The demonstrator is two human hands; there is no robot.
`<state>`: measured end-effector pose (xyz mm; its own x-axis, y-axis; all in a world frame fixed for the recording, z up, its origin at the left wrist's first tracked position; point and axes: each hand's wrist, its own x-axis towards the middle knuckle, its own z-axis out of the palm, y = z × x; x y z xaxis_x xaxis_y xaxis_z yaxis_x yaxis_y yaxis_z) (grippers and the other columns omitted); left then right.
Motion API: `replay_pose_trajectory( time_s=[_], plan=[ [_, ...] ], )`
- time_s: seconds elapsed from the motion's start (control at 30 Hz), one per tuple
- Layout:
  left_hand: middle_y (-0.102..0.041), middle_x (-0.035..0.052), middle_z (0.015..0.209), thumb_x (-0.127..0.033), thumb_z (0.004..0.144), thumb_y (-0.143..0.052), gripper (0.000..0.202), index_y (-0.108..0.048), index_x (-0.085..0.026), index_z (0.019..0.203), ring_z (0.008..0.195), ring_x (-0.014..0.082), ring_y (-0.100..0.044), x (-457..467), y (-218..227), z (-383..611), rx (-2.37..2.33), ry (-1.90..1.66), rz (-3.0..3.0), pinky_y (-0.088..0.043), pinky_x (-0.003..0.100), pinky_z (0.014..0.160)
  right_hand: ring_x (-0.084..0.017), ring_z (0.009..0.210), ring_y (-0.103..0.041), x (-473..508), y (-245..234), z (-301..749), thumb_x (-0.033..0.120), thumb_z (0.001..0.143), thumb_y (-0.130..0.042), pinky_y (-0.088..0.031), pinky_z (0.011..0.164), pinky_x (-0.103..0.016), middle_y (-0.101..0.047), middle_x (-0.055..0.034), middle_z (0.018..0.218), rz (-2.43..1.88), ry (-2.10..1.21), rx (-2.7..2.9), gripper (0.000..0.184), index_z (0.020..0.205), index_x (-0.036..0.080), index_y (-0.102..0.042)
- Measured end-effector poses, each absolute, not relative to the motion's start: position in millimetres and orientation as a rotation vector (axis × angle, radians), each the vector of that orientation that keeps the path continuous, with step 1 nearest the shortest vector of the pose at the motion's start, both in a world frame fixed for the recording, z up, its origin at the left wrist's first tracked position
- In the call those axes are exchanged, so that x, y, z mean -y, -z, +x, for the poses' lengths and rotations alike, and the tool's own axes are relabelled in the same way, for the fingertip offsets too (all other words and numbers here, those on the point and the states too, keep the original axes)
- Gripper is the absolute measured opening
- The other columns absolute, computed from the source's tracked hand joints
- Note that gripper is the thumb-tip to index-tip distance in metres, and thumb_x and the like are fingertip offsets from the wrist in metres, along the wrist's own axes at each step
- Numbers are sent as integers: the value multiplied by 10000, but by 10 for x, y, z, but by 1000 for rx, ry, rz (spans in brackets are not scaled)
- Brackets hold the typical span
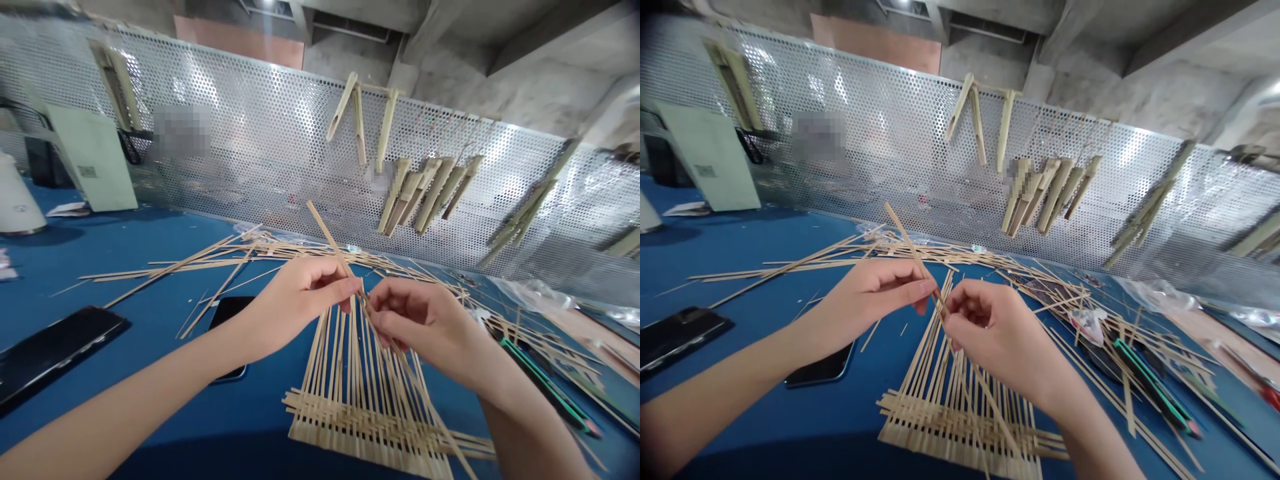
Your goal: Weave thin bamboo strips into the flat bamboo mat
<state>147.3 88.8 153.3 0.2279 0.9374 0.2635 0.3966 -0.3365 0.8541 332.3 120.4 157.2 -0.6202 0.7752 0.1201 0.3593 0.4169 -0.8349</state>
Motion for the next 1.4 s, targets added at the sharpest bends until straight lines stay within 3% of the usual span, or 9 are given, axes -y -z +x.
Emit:
replay_pose_trajectory(
  time_s=[0.23,0.47,0.57,0.7,0.8,1.03,1.23,1.4],
  plan=[
    [-585,-40,682,-267,862,-542,191,-583,-170,702,653,92,-517,-878,-1544,1485,-1136,-1091,1770,-399,219,641,-49,427,-430,-1194,-1566,3303,329,883,-497,-314,412,-179,-481,72,485,-917,-1113,2179,195,787,180,-579],
    [-546,-56,639,-263,851,-571,178,-577,-175,697,623,77,-510,-850,-1574,1494,-1104,-1312,1736,-421,193,632,-57,475,-448,-1142,-1573,3318,184,840,-497,-366,458,-190,-535,58,538,-868,-1018,2202,131,716,179,-537],
    [-556,-57,646,-238,864,-556,182,-576,-175,694,627,73,-514,-810,-1596,1500,-1091,-1266,1773,-414,185,627,-58,484,-440,-1108,-1572,3322,212,851,-498,-359,458,-194,-528,53,538,-871,-958,2221,187,669,179,-526],
    [-572,-51,685,-244,879,-545,173,-588,-175,727,665,75,-532,-760,-1624,1503,-1059,-1191,1814,-421,182,638,-68,463,-431,-1054,-1557,3320,340,899,-465,-340,428,-198,-508,57,515,-903,-993,2187,199,853,187,-582],
    [-597,-45,694,-229,892,-522,168,-613,-178,761,676,79,-558,-741,-1634,1501,-1022,-1201,1833,-435,188,657,-73,462,-428,-1030,-1555,3326,354,914,-442,-328,420,-205,-505,53,530,-884,-964,2200,219,943,186,-580],
    [-653,-48,742,-222,848,-600,52,-627,-196,811,711,84,-599,-729,-1604,1509,-1060,-1319,1757,-468,188,685,-80,521,-464,-1004,-1590,3348,286,930,-399,-337,475,-226,-521,46,572,-872,-654,2366,232,771,198,-542],
    [-609,-60,658,-190,891,-531,195,-612,-174,715,640,54,-574,-707,-1635,1495,-1044,-1254,1879,-437,149,621,-80,520,-470,-996,-1592,3376,283,951,-358,-341,471,-225,-532,38,590,-808,-774,2447,246,838,191,-556],
    [-596,-55,675,-200,907,-504,195,-608,-173,743,656,53,-561,-685,-1665,1498,-1026,-1195,1893,-435,142,625,-82,532,-472,-982,-1612,3376,319,960,-360,-373,487,-215,-538,37,599,-776,-940,2382,260,828,198,-550]
  ],
)
